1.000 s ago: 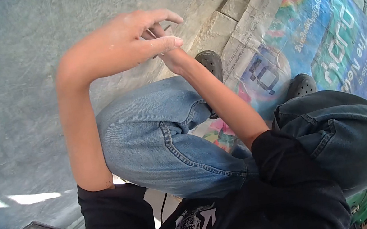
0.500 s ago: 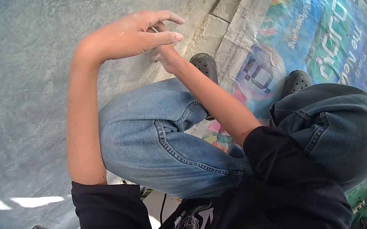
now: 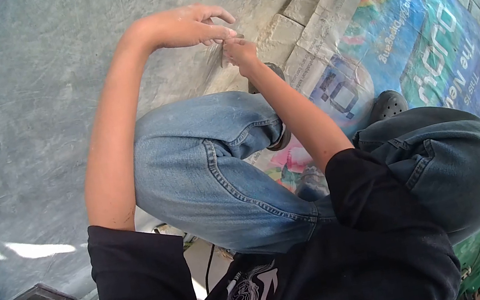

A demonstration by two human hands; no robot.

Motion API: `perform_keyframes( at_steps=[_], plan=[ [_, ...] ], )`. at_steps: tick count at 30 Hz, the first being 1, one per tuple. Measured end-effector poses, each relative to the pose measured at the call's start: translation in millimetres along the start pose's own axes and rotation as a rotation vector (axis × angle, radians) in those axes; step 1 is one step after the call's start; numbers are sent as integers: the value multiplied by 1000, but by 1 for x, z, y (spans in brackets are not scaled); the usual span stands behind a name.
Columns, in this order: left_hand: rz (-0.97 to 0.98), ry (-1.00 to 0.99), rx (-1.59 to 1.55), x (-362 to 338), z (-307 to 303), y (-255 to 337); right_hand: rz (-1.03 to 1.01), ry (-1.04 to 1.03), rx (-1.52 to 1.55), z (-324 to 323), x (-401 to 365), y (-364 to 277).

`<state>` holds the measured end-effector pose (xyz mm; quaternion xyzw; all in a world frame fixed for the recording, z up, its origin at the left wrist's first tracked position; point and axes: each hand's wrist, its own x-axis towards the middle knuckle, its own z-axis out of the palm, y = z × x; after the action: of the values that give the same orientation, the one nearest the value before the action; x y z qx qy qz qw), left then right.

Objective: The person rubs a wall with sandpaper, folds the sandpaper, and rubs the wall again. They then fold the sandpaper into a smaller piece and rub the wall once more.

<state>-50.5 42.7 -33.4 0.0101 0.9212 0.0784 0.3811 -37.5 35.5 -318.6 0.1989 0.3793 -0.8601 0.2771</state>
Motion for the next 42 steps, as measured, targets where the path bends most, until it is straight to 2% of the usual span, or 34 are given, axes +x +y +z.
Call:
perform_keyframes(
  at_steps=[4, 9, 12, 19, 21, 22, 24, 26, 28, 29, 30, 31, 36, 38, 39, 41, 42],
  plan=[
    [0, -5, -20, -3, -1, 5, 52, -47, 26, -4, -4, -13],
    [23, -3, -46, -4, 0, 9, 8, -76, -213, -7, 5, -4],
    [57, 17, -43, -6, -2, 9, 21, -24, -313, 0, -2, -11],
    [18, -1, -54, -5, -4, 6, 9, 24, -255, -3, -3, -15],
    [-6, -5, -86, -6, -5, 5, -75, -27, -32, -13, 0, -26],
    [-7, -5, -83, -7, -6, 3, -76, -27, -30, -13, 0, -34],
    [42, 52, -92, -7, -8, -2, -233, 123, -86, -12, -4, -52],
    [65, 90, -86, -2, -13, -10, -275, 120, -110, 1, -19, -71],
    [80, 129, -83, 0, -11, -15, -426, -57, -98, 18, -40, -90],
    [97, 254, -95, -1, -8, -15, -422, -58, -100, 26, -51, -97],
    [114, 380, -108, -2, -6, -14, -563, -37, -162, 35, -61, -105],
    [111, 380, -110, -2, -7, -14, -705, -16, -225, 42, -70, -111],
    [187, 432, -179, 3, -15, -15, -681, -51, -84, 48, -96, -140],
    [202, 431, -206, 6, -15, -13, -581, -216, 91, 40, -98, -150],
    [210, 436, -237, 7, -14, -13, -582, -213, 90, 37, -98, -154],
    [182, 458, -287, 6, -13, -5, -652, -402, 234, 32, -98, -163],
    [149, 481, -337, 5, -13, -2, -652, -401, 234, 30, -99, -166]
  ],
)
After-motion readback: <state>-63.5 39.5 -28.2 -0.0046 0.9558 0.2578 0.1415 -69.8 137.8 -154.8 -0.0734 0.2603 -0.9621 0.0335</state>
